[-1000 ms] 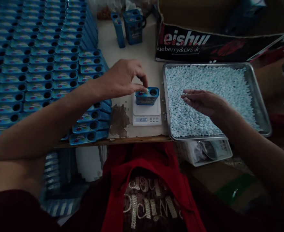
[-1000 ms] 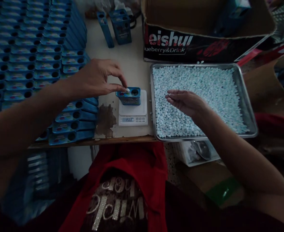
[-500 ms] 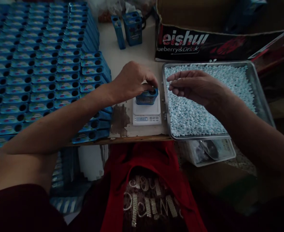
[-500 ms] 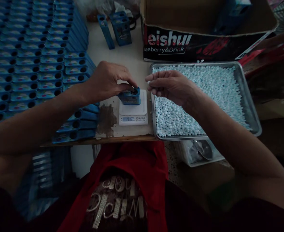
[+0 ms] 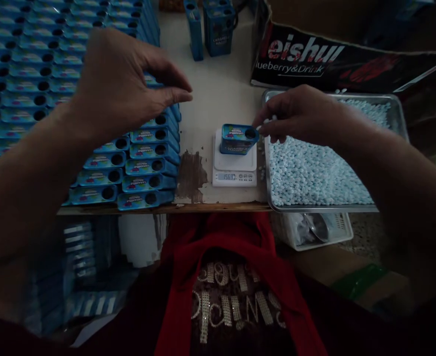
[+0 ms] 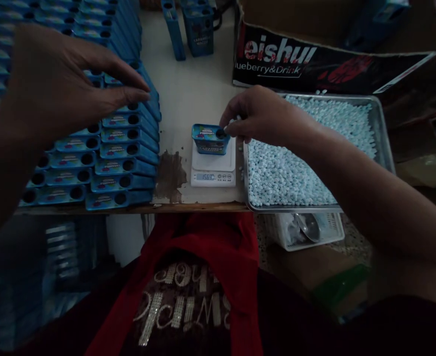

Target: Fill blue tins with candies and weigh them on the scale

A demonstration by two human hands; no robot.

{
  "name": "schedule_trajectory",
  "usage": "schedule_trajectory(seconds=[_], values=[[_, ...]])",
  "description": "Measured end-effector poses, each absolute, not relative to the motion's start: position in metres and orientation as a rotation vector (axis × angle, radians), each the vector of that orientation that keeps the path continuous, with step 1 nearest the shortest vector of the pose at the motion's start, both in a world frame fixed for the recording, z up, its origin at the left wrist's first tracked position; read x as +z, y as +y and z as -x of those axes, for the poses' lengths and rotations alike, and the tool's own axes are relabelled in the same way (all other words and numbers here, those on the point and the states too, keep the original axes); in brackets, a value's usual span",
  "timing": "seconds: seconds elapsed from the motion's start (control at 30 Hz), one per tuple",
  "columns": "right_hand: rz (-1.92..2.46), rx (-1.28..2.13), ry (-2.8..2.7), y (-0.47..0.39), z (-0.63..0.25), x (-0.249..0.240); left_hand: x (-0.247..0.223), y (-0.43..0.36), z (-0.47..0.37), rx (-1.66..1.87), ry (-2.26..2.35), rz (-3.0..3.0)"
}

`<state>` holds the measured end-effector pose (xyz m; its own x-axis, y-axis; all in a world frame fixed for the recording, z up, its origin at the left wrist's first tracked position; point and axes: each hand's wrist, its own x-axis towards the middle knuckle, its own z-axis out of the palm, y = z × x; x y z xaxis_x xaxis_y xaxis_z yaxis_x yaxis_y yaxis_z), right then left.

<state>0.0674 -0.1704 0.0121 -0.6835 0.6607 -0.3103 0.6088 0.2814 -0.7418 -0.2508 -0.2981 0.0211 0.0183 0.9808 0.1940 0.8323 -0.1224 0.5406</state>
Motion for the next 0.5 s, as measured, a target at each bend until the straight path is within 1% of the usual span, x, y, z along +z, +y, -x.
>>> schedule_trajectory(seconds=[0.17, 0.3, 0.4, 0.5], values=[[1.199, 1.295, -2.592, -0.165, -0.061, 0.019, 0.021, -0.308, 0.258, 0.782, 1.925, -1.981], [1.196, 1.177, -2.635, -0.164, -0.06, 0.022, 0.016, -0.307, 0.263, 0.867, 1.751, -1.946], [1.278, 1.059, -2.672, -0.167, -0.058, 0.024, 0.01, -0.304, 0.267, 0.893, 1.67, -1.95], [1.255, 1.072, -2.652, -0.171, -0.056, 0.025, 0.007, -0.303, 0.266, 0.891, 1.684, -1.939]])
